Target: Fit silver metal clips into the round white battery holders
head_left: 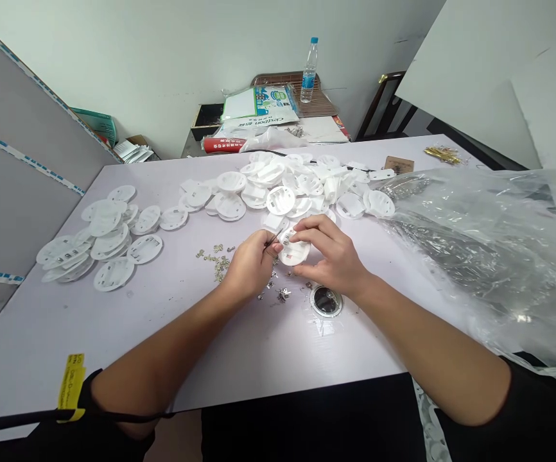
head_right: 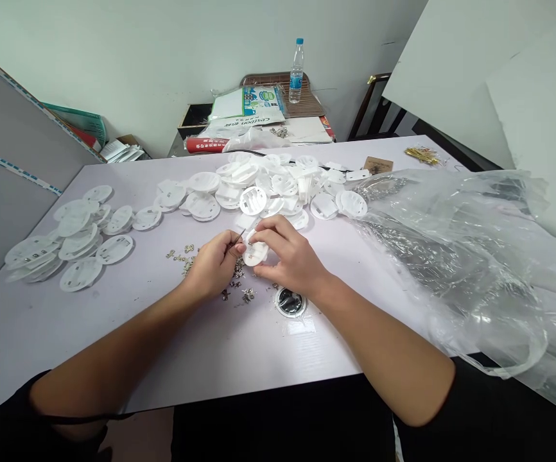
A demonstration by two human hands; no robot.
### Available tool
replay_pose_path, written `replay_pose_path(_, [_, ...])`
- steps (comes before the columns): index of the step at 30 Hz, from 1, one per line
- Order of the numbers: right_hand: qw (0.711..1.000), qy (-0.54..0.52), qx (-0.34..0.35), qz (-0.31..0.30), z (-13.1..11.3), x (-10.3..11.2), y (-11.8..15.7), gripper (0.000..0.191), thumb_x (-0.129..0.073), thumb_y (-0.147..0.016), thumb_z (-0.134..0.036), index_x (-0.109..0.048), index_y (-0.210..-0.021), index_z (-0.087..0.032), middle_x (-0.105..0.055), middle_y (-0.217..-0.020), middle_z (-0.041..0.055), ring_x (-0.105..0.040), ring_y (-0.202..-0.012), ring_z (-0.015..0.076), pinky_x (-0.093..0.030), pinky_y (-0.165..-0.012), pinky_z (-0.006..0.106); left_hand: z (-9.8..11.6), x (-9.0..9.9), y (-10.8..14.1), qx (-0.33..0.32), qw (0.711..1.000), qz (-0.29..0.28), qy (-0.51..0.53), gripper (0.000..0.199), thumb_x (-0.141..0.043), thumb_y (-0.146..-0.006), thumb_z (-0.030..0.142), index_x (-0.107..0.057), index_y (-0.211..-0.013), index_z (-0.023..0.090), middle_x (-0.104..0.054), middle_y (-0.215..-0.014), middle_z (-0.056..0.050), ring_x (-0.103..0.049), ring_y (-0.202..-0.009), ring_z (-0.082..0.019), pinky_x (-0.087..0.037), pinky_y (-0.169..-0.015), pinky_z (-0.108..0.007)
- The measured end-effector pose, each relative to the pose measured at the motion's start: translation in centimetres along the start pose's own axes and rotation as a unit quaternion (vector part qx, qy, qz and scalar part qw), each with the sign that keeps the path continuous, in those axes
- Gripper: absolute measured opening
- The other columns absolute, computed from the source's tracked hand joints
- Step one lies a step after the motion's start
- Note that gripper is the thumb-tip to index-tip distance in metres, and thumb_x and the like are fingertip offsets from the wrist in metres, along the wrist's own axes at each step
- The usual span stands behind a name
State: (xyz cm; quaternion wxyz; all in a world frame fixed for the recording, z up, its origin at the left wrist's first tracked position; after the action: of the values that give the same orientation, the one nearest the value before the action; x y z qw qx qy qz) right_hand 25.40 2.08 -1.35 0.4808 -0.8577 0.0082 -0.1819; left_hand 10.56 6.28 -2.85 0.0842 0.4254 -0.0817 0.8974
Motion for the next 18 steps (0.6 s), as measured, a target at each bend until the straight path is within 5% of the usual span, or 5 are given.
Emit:
replay_pose_path(13, [1.000, 0.003, 0.011, 0.000, 0.2, -0.2, 0.2, 0.041, -0.076, -0.069, -0.008, -0.062, -0.105, -0.022, -0.057, -0.110, 0.0072, -0.062, -0.100, 0.0215, -0.056, -0.079, 0.035, -0.7, -0.2, 0.0, 0.012, 0.994, -0.033, 0.107, 0.023, -0.062, -0.090, 0.043, -0.058, -0.104, 0.024, -0.054, -0.074, 0.005, -0.043, -0.061, -0.007, -0.035, -0.057, -0.020])
replay_pose_path(18, [1.000, -0.003, 0.026, -0.006, -0.1, -0.4, 0.3, 0.039, -0.073, -0.070, -0.007, -0.061, -0.105, -0.021, -0.057, -0.110, 0.0080, -0.062, -0.094, 0.0202, -0.055, -0.075, 0.034, -1.1, 0.0, 0.0, 0.045, 0.996, -0.039, 0.065, 0.021, -0.068, -0.086, 0.043, -0.065, -0.090, 0.023, -0.054, -0.067, 0.006, -0.035, -0.054, -0.005, -0.028, -0.050, -0.019])
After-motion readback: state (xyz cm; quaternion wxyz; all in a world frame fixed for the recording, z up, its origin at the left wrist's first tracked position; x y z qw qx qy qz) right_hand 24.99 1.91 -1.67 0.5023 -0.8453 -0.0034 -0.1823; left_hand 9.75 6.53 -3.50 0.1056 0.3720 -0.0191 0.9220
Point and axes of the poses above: each hand's wrist, its own y-axis away from the middle knuckle, its own x-axis out of the back of the hand, z = x × y, the point moved 10 cm from there along -y, towards the middle knuckle
